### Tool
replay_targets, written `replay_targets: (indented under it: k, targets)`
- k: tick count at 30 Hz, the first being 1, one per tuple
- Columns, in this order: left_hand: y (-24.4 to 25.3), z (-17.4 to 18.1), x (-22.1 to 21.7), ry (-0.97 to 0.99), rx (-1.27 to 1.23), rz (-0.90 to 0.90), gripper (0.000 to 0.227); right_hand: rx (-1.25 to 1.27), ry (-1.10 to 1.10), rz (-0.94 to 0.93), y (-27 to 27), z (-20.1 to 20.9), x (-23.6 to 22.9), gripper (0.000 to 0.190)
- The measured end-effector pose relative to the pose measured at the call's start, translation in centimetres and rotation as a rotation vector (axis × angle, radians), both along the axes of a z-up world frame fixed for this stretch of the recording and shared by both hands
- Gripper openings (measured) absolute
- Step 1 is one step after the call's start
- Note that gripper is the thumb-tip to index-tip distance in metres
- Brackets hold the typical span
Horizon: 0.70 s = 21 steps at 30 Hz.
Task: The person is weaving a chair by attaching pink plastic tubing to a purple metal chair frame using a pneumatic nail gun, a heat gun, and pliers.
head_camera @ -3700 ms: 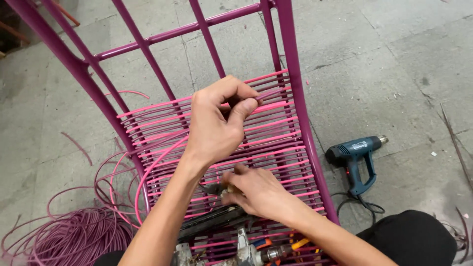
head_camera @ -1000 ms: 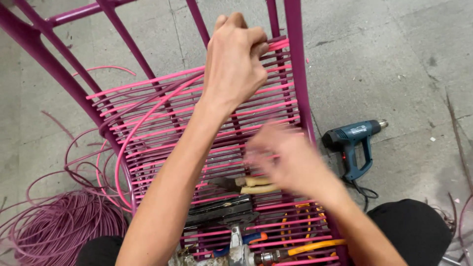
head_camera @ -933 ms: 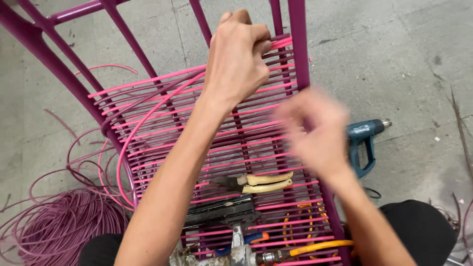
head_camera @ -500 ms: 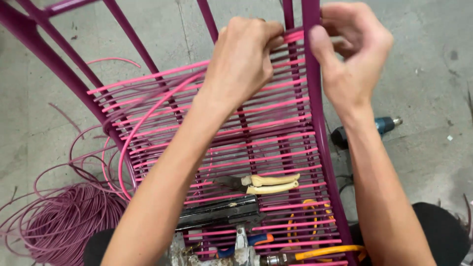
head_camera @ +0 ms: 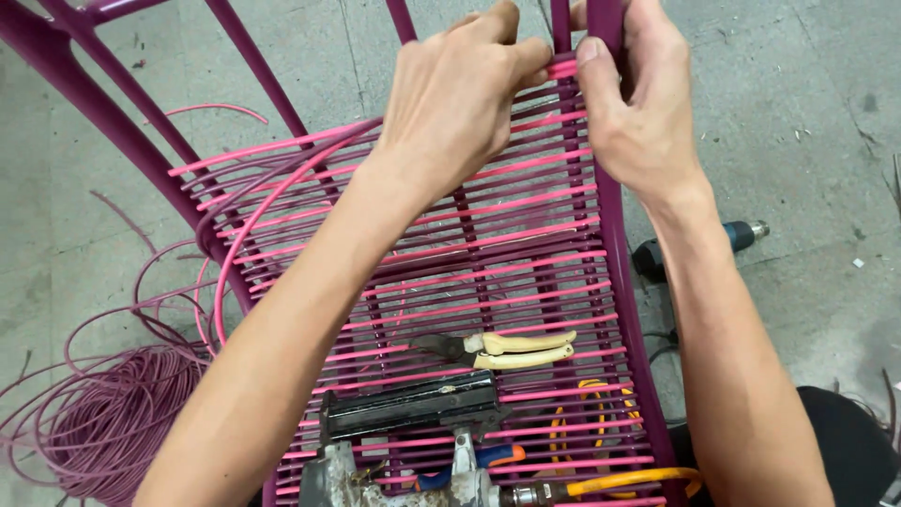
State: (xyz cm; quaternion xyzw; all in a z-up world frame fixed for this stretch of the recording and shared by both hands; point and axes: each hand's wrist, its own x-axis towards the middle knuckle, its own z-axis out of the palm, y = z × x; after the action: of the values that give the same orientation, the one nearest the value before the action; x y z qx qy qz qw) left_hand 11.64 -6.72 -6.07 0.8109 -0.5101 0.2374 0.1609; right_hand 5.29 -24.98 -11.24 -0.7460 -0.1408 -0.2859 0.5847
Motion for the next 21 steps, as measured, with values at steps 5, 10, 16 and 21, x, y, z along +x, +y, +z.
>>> replay_targets:
  k: [5,10,16,21]
  targets:
    - [0.0,-0.6,-0.5,0.184,-0.243,-0.063,0.012,0.144,0.063,0.127,-1.0,-1.1,0.1,0.010]
    - [-0.4,-0.8,-0.5,0.349,-0.304,-0.026,0.011,0.072,0.042,0.012,-0.1,-1.4,-0.5,0.012]
    - [-0.5,-1.1,-0.7,0.172,-0.200,0.003,0.026,-0.077,-0.040,-0.167,1.8,0.9,-1.2,0.014]
    - [-0.1,-1.4,0.4,0.107,-0.092,-0.004,0.023,-0.005,-0.061,-0.074,1.0,-0.6,-0.4,0.008]
